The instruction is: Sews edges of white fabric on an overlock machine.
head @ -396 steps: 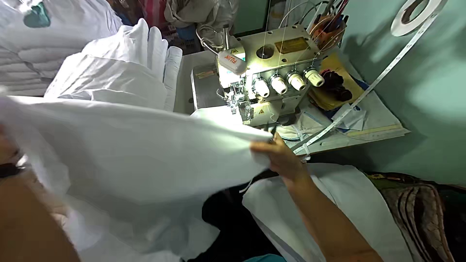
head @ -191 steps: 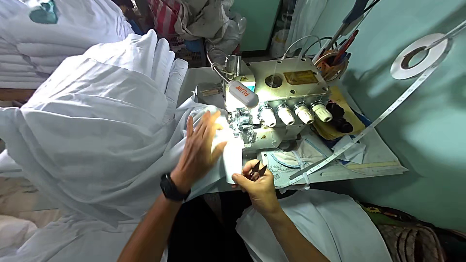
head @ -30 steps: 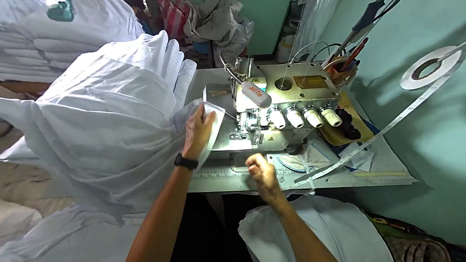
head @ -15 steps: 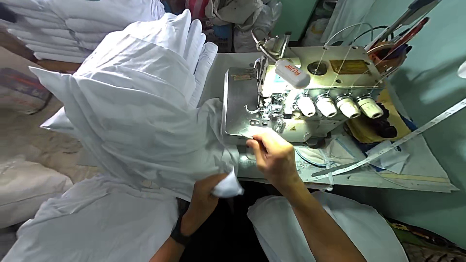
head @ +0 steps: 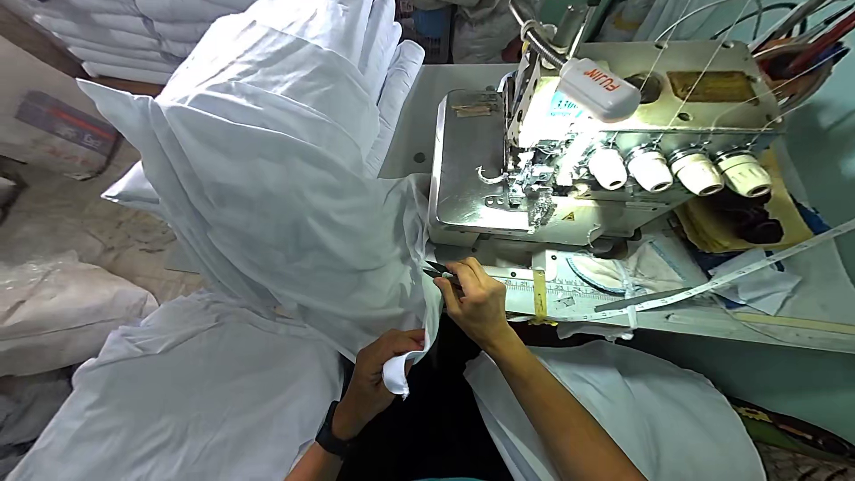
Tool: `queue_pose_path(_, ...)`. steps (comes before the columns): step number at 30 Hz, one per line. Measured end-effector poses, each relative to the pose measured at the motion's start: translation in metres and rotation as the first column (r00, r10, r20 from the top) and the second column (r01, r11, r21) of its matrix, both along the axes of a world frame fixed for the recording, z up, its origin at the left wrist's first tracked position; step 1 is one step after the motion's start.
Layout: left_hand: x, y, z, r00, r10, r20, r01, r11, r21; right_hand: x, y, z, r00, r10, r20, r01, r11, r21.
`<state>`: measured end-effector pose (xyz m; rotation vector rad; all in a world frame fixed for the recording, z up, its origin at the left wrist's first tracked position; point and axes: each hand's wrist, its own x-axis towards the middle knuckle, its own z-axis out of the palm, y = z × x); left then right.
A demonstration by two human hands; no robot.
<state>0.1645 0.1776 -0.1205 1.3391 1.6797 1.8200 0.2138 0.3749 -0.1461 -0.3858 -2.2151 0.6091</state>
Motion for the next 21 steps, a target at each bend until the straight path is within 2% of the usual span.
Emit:
queue_pose_path(2,-0.002,-0.004,0.0,0.997,-0.072,0.028,0.072,0.997,-0.031,0.0,-0.004,0.002,0.996,0.063,-0.058,-0.067,0.995,-0.072)
queue_pose_path(5,-0.014,-0.019,0.014,0.975,-0.219,0.034,0.221,0.968,-0.122,0.012,-0.003,0.017,0.981,0.16,-0.108,-0.184,0.946,-0.269)
queue_pose_path(8,-0.037,-0.04,0.051,0.927,-0.369,0.064,0.374,0.912,-0.169,0.035,0.015,0.035,0.979,0.205,0.01,-0.183,0.896,-0.405)
queue_pose_path(10,-0.043,-0.052,0.073,0.971,-0.239,0.02,0.238,0.954,-0.182,0.047,0.032,0.034,0.971,0.239,0.025,-0.194,0.843,-0.501)
queue_pose_path(13,-0.049,-0.06,0.093,0.998,0.039,-0.052,-0.045,0.99,-0.13,0.053,0.042,0.03,0.952,0.291,-0.091,-0.29,0.774,-0.562)
queue_pose_path(14,-0.051,-0.06,0.101,0.994,0.088,-0.063,-0.094,0.991,-0.098,0.05,0.039,0.031,0.938,0.321,-0.132,-0.341,0.78,-0.525)
queue_pose_path(16,-0.053,-0.055,0.121,0.984,0.135,-0.114,-0.141,0.989,-0.051,0.033,0.027,0.035,0.918,0.37,-0.14,-0.396,0.851,-0.344)
queue_pose_path(17,-0.052,-0.054,0.132,0.972,0.179,-0.151,-0.185,0.982,-0.028,0.02,0.019,0.037,0.918,0.376,-0.126,-0.396,0.886,-0.241)
queue_pose_path(19,-0.043,-0.071,0.152,0.899,0.382,-0.213,-0.388,0.922,0.019,-0.012,0.003,0.032,0.945,0.317,-0.083,-0.326,0.937,-0.123)
queue_pose_path(20,-0.04,-0.1,0.162,0.831,0.508,-0.225,-0.515,0.857,0.034,-0.025,-0.009,0.031,0.956,0.29,-0.05,-0.294,0.945,-0.144)
queue_pose_path(21,-0.04,-0.148,0.173,0.781,0.552,-0.292,-0.584,0.811,-0.027,-0.032,-0.025,0.036,0.946,0.325,-0.005,-0.318,0.923,-0.216)
